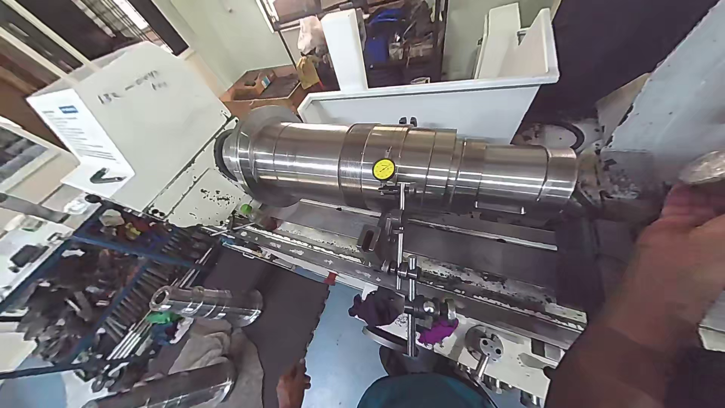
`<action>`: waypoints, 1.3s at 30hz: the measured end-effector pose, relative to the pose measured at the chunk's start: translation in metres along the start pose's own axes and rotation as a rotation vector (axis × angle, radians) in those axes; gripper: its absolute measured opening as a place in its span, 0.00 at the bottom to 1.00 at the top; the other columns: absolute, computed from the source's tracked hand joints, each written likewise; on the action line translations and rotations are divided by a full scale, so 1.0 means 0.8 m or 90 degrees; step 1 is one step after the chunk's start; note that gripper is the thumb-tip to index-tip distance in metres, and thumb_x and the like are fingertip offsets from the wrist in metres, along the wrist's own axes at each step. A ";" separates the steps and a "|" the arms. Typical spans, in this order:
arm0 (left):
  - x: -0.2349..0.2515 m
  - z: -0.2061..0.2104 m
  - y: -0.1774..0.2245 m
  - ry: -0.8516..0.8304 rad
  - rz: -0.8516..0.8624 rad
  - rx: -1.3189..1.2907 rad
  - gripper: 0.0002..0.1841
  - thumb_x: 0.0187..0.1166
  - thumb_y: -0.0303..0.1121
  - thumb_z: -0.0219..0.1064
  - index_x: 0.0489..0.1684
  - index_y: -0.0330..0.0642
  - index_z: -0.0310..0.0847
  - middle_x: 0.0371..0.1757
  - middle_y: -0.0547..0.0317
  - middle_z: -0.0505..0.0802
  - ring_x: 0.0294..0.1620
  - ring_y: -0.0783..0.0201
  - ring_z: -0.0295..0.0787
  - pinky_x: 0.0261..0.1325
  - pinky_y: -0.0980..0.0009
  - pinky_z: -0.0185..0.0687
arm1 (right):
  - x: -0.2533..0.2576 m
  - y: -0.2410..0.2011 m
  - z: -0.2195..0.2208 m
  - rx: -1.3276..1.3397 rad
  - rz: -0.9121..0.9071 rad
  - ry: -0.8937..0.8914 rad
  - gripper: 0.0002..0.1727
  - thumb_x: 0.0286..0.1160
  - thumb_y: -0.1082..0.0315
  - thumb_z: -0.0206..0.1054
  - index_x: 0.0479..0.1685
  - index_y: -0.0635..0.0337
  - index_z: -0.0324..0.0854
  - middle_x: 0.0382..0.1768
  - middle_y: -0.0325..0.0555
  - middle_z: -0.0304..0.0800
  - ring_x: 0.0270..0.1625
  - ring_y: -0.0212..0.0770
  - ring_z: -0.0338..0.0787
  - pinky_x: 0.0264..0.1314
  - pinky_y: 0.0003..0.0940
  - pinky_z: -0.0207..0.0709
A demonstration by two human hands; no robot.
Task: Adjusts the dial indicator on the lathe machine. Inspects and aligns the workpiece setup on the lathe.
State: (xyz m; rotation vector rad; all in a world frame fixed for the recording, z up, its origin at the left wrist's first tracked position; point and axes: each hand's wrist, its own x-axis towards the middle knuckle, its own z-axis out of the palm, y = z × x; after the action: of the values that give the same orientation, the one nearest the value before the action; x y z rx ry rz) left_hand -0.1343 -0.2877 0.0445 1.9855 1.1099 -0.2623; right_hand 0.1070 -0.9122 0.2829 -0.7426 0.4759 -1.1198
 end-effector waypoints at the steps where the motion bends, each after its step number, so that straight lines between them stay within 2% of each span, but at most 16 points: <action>1: 0.000 -0.003 -0.003 0.003 0.002 -0.004 0.22 0.93 0.41 0.55 0.51 0.24 0.83 0.36 0.39 0.92 0.30 0.52 0.92 0.43 0.51 0.90 | -0.005 0.004 0.005 -0.025 -0.001 -0.007 0.35 0.88 0.63 0.63 0.87 0.55 0.48 0.65 0.48 0.82 0.59 0.42 0.90 0.63 0.39 0.88; 3: -0.002 -0.005 -0.009 0.005 0.006 -0.011 0.22 0.93 0.41 0.56 0.50 0.24 0.84 0.33 0.41 0.92 0.29 0.53 0.91 0.42 0.53 0.90 | -0.031 0.016 0.025 -0.105 0.007 -0.043 0.33 0.82 0.65 0.69 0.82 0.57 0.56 0.55 0.43 0.86 0.47 0.35 0.91 0.51 0.32 0.88; 4: -0.004 -0.002 -0.006 0.001 0.005 -0.013 0.22 0.93 0.41 0.56 0.51 0.24 0.84 0.33 0.41 0.92 0.29 0.54 0.91 0.41 0.53 0.89 | -0.045 0.022 0.033 -0.133 0.024 -0.094 0.41 0.77 0.67 0.73 0.85 0.53 0.50 0.54 0.42 0.83 0.43 0.34 0.90 0.46 0.32 0.88; 5: -0.002 0.003 0.003 -0.009 0.005 -0.010 0.22 0.93 0.41 0.55 0.51 0.24 0.83 0.33 0.41 0.92 0.29 0.54 0.91 0.42 0.53 0.89 | -0.052 0.025 0.040 -0.119 0.044 -0.138 0.50 0.73 0.70 0.76 0.89 0.48 0.42 0.59 0.44 0.82 0.45 0.38 0.91 0.48 0.36 0.91; 7: -0.012 0.007 0.013 -0.041 -0.014 0.024 0.24 0.94 0.43 0.54 0.53 0.24 0.84 0.37 0.39 0.92 0.33 0.51 0.92 0.46 0.51 0.89 | -0.057 0.021 0.037 -0.109 0.047 -0.167 0.59 0.65 0.78 0.79 0.91 0.43 0.36 0.63 0.47 0.78 0.47 0.44 0.92 0.46 0.42 0.92; 10: -0.012 0.022 0.057 -0.055 0.014 0.064 0.25 0.93 0.45 0.55 0.52 0.26 0.86 0.36 0.41 0.94 0.35 0.51 0.93 0.47 0.50 0.88 | -0.044 0.012 0.037 -0.105 0.019 -0.111 0.58 0.67 0.73 0.81 0.91 0.44 0.36 0.62 0.48 0.78 0.43 0.43 0.92 0.43 0.40 0.92; 13: -0.012 0.036 0.084 -0.042 0.075 -0.003 0.23 0.93 0.42 0.56 0.51 0.25 0.85 0.32 0.44 0.93 0.30 0.55 0.91 0.42 0.54 0.89 | -0.039 0.005 0.033 -0.092 0.017 -0.100 0.55 0.71 0.68 0.79 0.90 0.44 0.38 0.65 0.48 0.79 0.49 0.44 0.92 0.48 0.41 0.92; 16: -0.030 0.048 0.099 -0.097 0.090 -0.034 0.22 0.93 0.41 0.55 0.50 0.24 0.84 0.29 0.47 0.91 0.25 0.60 0.88 0.35 0.61 0.89 | -0.055 -0.009 0.016 -0.108 0.032 -0.119 0.54 0.75 0.65 0.76 0.92 0.45 0.35 0.68 0.45 0.78 0.52 0.38 0.90 0.50 0.34 0.90; 17: -0.037 0.054 0.104 -0.126 0.090 -0.033 0.22 0.93 0.41 0.55 0.47 0.25 0.83 0.26 0.50 0.89 0.22 0.63 0.86 0.31 0.65 0.87 | -0.059 -0.013 0.019 -0.100 0.026 -0.118 0.55 0.75 0.68 0.76 0.92 0.46 0.34 0.67 0.47 0.78 0.50 0.40 0.90 0.48 0.34 0.90; 19: -0.048 0.066 0.108 -0.205 0.114 -0.009 0.21 0.93 0.39 0.57 0.41 0.26 0.84 0.21 0.55 0.87 0.16 0.68 0.83 0.24 0.71 0.83 | -0.057 -0.015 0.034 -0.042 -0.002 -0.101 0.58 0.68 0.77 0.78 0.92 0.51 0.33 0.66 0.60 0.78 0.50 0.53 0.92 0.45 0.47 0.94; 21: -0.061 0.078 0.115 -0.317 0.158 0.060 0.20 0.92 0.38 0.57 0.40 0.27 0.85 0.21 0.55 0.88 0.16 0.68 0.82 0.23 0.71 0.83 | -0.063 -0.021 0.038 -0.045 -0.021 -0.126 0.61 0.66 0.80 0.78 0.92 0.52 0.30 0.67 0.62 0.75 0.51 0.56 0.91 0.44 0.49 0.93; 26: -0.102 0.132 0.130 -0.562 0.323 0.189 0.18 0.90 0.39 0.58 0.46 0.30 0.86 0.29 0.54 0.92 0.23 0.66 0.86 0.31 0.66 0.85 | -0.094 -0.043 0.031 -0.095 -0.026 -0.174 0.63 0.64 0.80 0.79 0.93 0.50 0.31 0.68 0.61 0.74 0.53 0.56 0.91 0.45 0.49 0.93; 29: -0.125 0.177 0.139 -0.694 0.410 0.255 0.19 0.89 0.39 0.59 0.54 0.29 0.87 0.40 0.45 0.94 0.37 0.56 0.92 0.48 0.56 0.89 | -0.112 -0.056 0.025 -0.127 -0.037 -0.201 0.61 0.64 0.81 0.79 0.92 0.51 0.32 0.65 0.58 0.73 0.49 0.52 0.90 0.42 0.45 0.93; 33: -0.155 0.250 0.131 -0.872 0.408 0.320 0.20 0.89 0.39 0.60 0.61 0.27 0.84 0.53 0.37 0.92 0.54 0.49 0.91 0.66 0.51 0.83 | -0.134 -0.073 0.015 -0.180 -0.041 -0.265 0.57 0.66 0.81 0.77 0.90 0.51 0.36 0.63 0.53 0.74 0.52 0.49 0.91 0.48 0.45 0.94; 36: -0.170 0.297 0.099 -0.936 0.395 0.286 0.22 0.88 0.38 0.62 0.66 0.24 0.79 0.59 0.31 0.89 0.59 0.46 0.88 0.69 0.52 0.80 | -0.143 -0.082 0.008 -0.214 -0.037 -0.313 0.55 0.67 0.79 0.77 0.89 0.52 0.38 0.64 0.49 0.74 0.54 0.46 0.91 0.51 0.43 0.94; 39: -0.192 0.340 0.080 -0.905 0.375 0.242 0.27 0.86 0.38 0.66 0.74 0.22 0.73 0.68 0.25 0.84 0.70 0.37 0.83 0.78 0.46 0.74 | -0.146 -0.084 0.001 -0.224 -0.024 -0.352 0.53 0.66 0.78 0.77 0.87 0.50 0.41 0.62 0.44 0.77 0.53 0.41 0.91 0.54 0.41 0.93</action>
State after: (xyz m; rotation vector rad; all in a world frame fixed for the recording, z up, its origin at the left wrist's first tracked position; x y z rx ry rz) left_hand -0.1202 -0.6012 -0.0121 1.6581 -0.4430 -1.3350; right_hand 0.0213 -0.8198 0.3308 -1.3258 0.1850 -0.8222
